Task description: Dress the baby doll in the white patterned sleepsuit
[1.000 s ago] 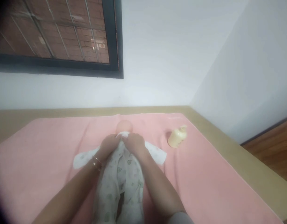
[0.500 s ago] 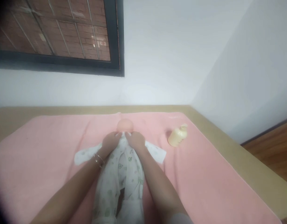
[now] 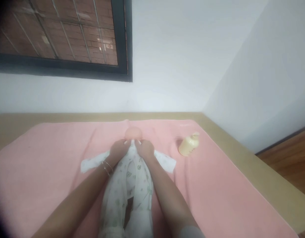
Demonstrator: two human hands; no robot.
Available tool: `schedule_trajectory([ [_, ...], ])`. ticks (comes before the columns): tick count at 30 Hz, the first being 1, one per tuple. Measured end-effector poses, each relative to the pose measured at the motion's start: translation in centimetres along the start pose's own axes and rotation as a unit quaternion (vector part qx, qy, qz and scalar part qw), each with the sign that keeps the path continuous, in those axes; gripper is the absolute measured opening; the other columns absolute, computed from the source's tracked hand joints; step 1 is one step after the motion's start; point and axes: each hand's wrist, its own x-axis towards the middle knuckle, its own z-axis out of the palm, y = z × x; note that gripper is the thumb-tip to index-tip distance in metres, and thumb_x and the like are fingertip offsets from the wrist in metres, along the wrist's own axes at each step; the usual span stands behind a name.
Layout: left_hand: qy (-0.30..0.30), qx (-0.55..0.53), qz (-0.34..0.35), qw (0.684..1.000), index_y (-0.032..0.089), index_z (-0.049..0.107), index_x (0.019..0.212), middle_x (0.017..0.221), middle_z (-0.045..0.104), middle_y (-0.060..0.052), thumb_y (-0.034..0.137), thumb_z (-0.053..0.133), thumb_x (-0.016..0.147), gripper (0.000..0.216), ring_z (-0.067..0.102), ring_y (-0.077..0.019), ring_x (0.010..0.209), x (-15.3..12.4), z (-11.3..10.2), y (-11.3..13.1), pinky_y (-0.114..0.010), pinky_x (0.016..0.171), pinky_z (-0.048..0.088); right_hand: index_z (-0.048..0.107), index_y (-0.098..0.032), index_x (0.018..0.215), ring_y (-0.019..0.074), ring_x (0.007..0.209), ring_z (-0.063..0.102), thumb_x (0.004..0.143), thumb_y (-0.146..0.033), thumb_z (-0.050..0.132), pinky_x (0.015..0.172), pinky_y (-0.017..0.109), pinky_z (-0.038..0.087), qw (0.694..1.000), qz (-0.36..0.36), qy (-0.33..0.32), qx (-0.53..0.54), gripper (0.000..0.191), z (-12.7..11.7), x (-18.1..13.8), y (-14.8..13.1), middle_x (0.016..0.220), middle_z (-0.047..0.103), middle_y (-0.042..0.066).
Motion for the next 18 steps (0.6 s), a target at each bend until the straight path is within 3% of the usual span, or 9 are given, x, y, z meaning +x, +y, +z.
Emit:
schedule_trajectory([
  [18, 0.029, 0.037, 0.035, 0.998, 0.019, 0.067, 0.079, 0.081, 0.069, -0.01, 0.051, 0.022, 0.093, 0.057, 0.064, -0.0201, 0.078, -0.1, 0.7, -0.5, -0.028, 0.069, 0.042, 0.065, -0.017, 0.068, 0.0145, 0.054, 0.05, 0.091, -0.052, 0.029, 0.049, 0.025, 0.02, 0.992, -0.019, 0.12, -0.031, 0.055, 1.5, -0.4, 0.5, 0.058, 0.06, 0.005],
])
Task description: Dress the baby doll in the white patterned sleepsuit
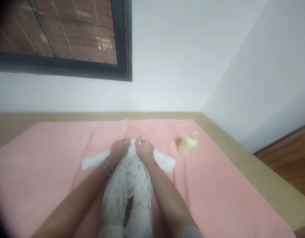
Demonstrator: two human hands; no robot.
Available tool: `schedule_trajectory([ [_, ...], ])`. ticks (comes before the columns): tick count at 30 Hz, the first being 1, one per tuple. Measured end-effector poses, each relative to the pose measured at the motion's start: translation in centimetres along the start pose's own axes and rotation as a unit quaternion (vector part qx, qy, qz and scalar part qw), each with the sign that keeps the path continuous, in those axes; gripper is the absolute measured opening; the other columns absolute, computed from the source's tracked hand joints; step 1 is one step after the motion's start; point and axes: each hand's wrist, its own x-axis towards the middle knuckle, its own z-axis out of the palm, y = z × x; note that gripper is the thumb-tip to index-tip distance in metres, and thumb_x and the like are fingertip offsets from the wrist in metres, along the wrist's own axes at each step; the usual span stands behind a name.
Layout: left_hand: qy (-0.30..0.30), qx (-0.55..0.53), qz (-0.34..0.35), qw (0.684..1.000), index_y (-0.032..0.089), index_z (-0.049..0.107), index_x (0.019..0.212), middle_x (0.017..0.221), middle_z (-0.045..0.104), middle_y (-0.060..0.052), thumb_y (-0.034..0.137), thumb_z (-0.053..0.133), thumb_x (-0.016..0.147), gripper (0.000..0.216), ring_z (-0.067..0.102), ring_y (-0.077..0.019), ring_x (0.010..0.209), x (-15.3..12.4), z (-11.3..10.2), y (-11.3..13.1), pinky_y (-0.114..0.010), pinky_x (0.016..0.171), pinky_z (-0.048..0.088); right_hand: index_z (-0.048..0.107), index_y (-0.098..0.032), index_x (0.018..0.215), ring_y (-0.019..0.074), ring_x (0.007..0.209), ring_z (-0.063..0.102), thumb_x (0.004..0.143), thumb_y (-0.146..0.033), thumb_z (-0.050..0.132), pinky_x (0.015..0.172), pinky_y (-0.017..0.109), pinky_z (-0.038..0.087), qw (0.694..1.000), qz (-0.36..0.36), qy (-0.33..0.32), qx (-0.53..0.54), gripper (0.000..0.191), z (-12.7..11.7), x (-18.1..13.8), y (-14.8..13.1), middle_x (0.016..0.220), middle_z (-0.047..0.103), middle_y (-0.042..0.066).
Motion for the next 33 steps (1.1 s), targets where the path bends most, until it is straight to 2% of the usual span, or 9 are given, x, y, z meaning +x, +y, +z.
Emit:
schedule_trajectory([
  [16, -0.016, -0.029, 0.002, 0.999, 0.021, 0.067, 0.087, 0.088, 0.07, -0.009, 0.05, 0.023, 0.091, 0.053, 0.063, -0.0212, 0.083, -0.18, -0.68, -0.01, -0.029, 0.071, 0.042, 0.059, -0.017, 0.059, 0.011, 0.051, 0.038, 0.09, -0.038, 0.033, 0.05, 0.026, 0.016, 0.999, -0.015, 0.026, 0.024, 0.045, -0.27, -0.4, -0.02, 0.054, 0.052, 0.001],
  [23, -0.025, -0.033, -0.004, 0.999, 0.021, 0.067, 0.092, 0.093, 0.07, -0.009, 0.05, 0.023, 0.091, 0.054, 0.063, -0.0243, 0.087, -0.07, -0.73, -0.03, -0.032, 0.073, 0.043, 0.056, -0.017, 0.056, 0.0106, 0.05, 0.037, 0.092, -0.038, 0.031, 0.05, 0.025, 0.016, 0.998, -0.024, 0.036, 0.047, 0.048, -0.03, -0.5, 0.28, 0.053, 0.052, 0.0],
  [33, -0.029, -0.047, -0.008, 0.998, 0.02, 0.067, 0.091, 0.094, 0.07, -0.01, 0.051, 0.022, 0.09, 0.055, 0.063, -0.022, 0.085, -0.03, -0.58, -0.14, -0.029, 0.073, 0.042, 0.062, -0.019, 0.067, 0.0136, 0.057, 0.046, 0.092, -0.042, 0.029, 0.052, 0.025, 0.02, 0.999, -0.004, -0.028, 0.036, 0.048, -0.6, 0.37, 0.24, 0.063, 0.06, 0.003],
])
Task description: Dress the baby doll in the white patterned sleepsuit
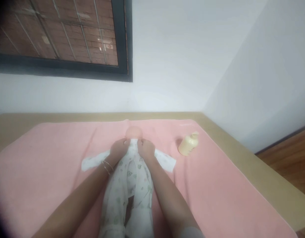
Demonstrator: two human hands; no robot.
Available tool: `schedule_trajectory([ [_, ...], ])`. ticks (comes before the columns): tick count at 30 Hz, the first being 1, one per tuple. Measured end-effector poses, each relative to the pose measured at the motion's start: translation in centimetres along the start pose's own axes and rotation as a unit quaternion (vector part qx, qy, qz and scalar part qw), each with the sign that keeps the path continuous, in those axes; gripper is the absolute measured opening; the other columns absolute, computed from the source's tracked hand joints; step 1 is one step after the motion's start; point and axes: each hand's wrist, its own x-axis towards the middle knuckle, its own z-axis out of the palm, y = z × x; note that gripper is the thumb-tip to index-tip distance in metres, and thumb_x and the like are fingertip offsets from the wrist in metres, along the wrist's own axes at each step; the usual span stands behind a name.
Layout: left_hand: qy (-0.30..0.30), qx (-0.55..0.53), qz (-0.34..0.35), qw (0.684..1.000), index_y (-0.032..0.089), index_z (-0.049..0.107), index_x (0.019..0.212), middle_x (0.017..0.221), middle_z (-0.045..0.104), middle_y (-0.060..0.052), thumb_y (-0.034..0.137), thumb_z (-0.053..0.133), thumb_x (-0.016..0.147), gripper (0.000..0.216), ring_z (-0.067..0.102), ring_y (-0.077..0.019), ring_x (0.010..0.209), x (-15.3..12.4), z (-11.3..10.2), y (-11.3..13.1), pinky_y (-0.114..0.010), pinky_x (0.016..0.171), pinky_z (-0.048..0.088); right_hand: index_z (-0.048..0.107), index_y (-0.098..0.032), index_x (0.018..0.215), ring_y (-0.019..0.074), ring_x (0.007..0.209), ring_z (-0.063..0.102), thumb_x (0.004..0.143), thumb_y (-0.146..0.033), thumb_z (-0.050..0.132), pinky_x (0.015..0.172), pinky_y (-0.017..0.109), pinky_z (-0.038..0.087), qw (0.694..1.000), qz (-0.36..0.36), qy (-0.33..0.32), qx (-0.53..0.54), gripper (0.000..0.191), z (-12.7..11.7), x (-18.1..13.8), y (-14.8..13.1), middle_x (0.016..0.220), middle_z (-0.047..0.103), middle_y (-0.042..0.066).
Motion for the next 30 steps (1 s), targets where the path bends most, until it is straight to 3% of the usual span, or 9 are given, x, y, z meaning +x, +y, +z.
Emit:
schedule_trajectory([
  [30, 0.01, -0.017, -0.002, 1.0, 0.02, 0.068, 0.095, 0.096, 0.07, -0.01, 0.05, 0.025, 0.091, 0.053, 0.063, -0.023, 0.088, -0.19, -0.09, -0.05, -0.03, 0.074, 0.043, 0.062, -0.019, 0.066, 0.0139, 0.059, 0.048, 0.092, -0.042, 0.031, 0.051, 0.024, 0.022, 1.0, 0.003, -0.008, 0.012, 0.047, -0.12, -0.04, -0.02, 0.063, 0.06, 0.003],
])
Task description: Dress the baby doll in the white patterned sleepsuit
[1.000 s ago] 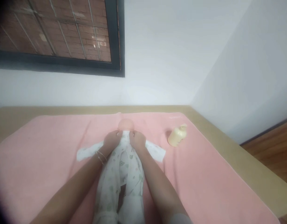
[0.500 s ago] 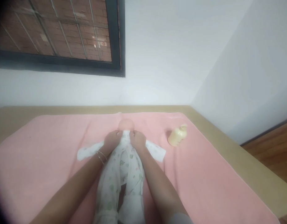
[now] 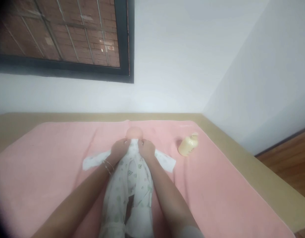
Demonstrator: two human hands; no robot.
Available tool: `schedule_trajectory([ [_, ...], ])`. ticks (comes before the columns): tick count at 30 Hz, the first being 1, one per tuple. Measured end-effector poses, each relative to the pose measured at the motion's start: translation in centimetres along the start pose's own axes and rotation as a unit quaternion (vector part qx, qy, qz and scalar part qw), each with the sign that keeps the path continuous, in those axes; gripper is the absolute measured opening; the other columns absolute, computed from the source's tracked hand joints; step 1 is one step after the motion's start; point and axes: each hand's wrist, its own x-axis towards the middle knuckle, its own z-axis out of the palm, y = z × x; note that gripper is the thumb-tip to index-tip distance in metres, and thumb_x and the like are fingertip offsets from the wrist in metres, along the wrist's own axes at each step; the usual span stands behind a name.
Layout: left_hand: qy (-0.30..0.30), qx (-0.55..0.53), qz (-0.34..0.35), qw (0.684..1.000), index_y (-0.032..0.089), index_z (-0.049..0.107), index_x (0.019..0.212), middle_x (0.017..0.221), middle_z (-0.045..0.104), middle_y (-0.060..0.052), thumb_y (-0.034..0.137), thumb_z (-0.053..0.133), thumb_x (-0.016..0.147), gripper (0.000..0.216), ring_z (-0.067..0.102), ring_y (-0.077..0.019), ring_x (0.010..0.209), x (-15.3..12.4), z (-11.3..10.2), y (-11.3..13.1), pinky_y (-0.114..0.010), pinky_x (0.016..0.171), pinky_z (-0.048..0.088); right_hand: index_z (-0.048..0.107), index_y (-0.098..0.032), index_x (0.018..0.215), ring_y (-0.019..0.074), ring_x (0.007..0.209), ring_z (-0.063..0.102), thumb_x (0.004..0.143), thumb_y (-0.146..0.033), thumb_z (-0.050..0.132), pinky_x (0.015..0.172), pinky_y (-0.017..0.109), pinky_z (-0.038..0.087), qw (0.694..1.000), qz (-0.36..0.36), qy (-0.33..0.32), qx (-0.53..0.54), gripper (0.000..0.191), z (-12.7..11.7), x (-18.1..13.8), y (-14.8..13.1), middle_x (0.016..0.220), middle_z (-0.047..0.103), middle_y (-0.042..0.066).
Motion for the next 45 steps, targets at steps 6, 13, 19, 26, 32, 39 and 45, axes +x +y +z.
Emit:
schedule_trajectory([
  [6, 0.0, -0.01, 0.0, 1.0, 0.021, 0.068, 0.097, 0.097, 0.07, -0.009, 0.05, 0.025, 0.091, 0.052, 0.063, -0.0232, 0.089, -0.08, -0.1, 0.04, -0.031, 0.075, 0.043, 0.062, -0.019, 0.066, 0.0136, 0.058, 0.049, 0.092, -0.042, 0.03, 0.052, 0.023, 0.023, 1.0, -0.003, -0.001, 0.005, 0.047, -0.13, -0.06, -0.05, 0.063, 0.06, 0.003],
  [13, 0.0, -0.01, -0.001, 1.0, 0.021, 0.068, 0.094, 0.096, 0.07, -0.009, 0.051, 0.025, 0.091, 0.052, 0.063, -0.0229, 0.088, -0.02, -0.07, -0.01, -0.03, 0.074, 0.043, 0.063, -0.019, 0.067, 0.0138, 0.059, 0.05, 0.092, -0.043, 0.031, 0.052, 0.023, 0.024, 1.0, 0.0, -0.003, 0.009, 0.047, -0.16, -0.05, -0.05, 0.064, 0.061, 0.003],
  [19, -0.005, -0.013, -0.008, 1.0, 0.02, 0.068, 0.096, 0.098, 0.07, -0.009, 0.05, 0.025, 0.091, 0.053, 0.063, -0.0225, 0.089, -0.17, -0.22, 0.21, -0.029, 0.074, 0.042, 0.062, -0.019, 0.066, 0.0137, 0.059, 0.049, 0.092, -0.042, 0.03, 0.052, 0.023, 0.023, 1.0, 0.002, -0.008, 0.003, 0.047, -0.15, 0.02, -0.08, 0.064, 0.061, 0.003],
  [26, -0.009, -0.008, -0.018, 1.0, 0.02, 0.068, 0.095, 0.097, 0.07, -0.008, 0.05, 0.026, 0.09, 0.052, 0.063, -0.0232, 0.091, -0.16, -0.43, 0.49, -0.03, 0.076, 0.043, 0.063, -0.019, 0.068, 0.014, 0.06, 0.051, 0.093, -0.043, 0.03, 0.052, 0.023, 0.024, 1.0, 0.001, -0.007, 0.002, 0.048, -0.16, 0.06, -0.03, 0.065, 0.062, 0.004],
  [32, -0.003, -0.008, -0.008, 1.0, 0.021, 0.068, 0.094, 0.096, 0.07, -0.009, 0.051, 0.025, 0.09, 0.052, 0.063, -0.0229, 0.089, -0.07, -0.19, 0.2, -0.03, 0.075, 0.043, 0.063, -0.019, 0.068, 0.0137, 0.059, 0.049, 0.092, -0.043, 0.03, 0.052, 0.024, 0.023, 1.0, -0.004, -0.004, 0.01, 0.048, -0.14, 0.01, 0.01, 0.065, 0.061, 0.003],
  [39, -0.006, -0.008, -0.005, 1.0, 0.021, 0.068, 0.091, 0.094, 0.07, -0.008, 0.051, 0.024, 0.09, 0.053, 0.063, -0.0227, 0.089, -0.06, -0.18, 0.13, -0.03, 0.075, 0.042, 0.061, -0.019, 0.065, 0.0135, 0.059, 0.047, 0.092, -0.043, 0.031, 0.052, 0.024, 0.021, 1.0, -0.001, -0.004, 0.013, 0.046, -0.22, 0.01, -0.06, 0.062, 0.059, 0.003],
  [45, -0.006, -0.008, -0.004, 1.0, 0.02, 0.068, 0.092, 0.095, 0.07, -0.009, 0.053, 0.024, 0.09, 0.055, 0.063, -0.0228, 0.087, 0.03, -0.01, -0.09, -0.03, 0.073, 0.042, 0.06, -0.018, 0.065, 0.0133, 0.058, 0.047, 0.091, -0.043, 0.031, 0.052, 0.024, 0.021, 1.0, 0.004, -0.006, 0.012, 0.047, -0.12, 0.07, -0.01, 0.063, 0.059, 0.003],
])
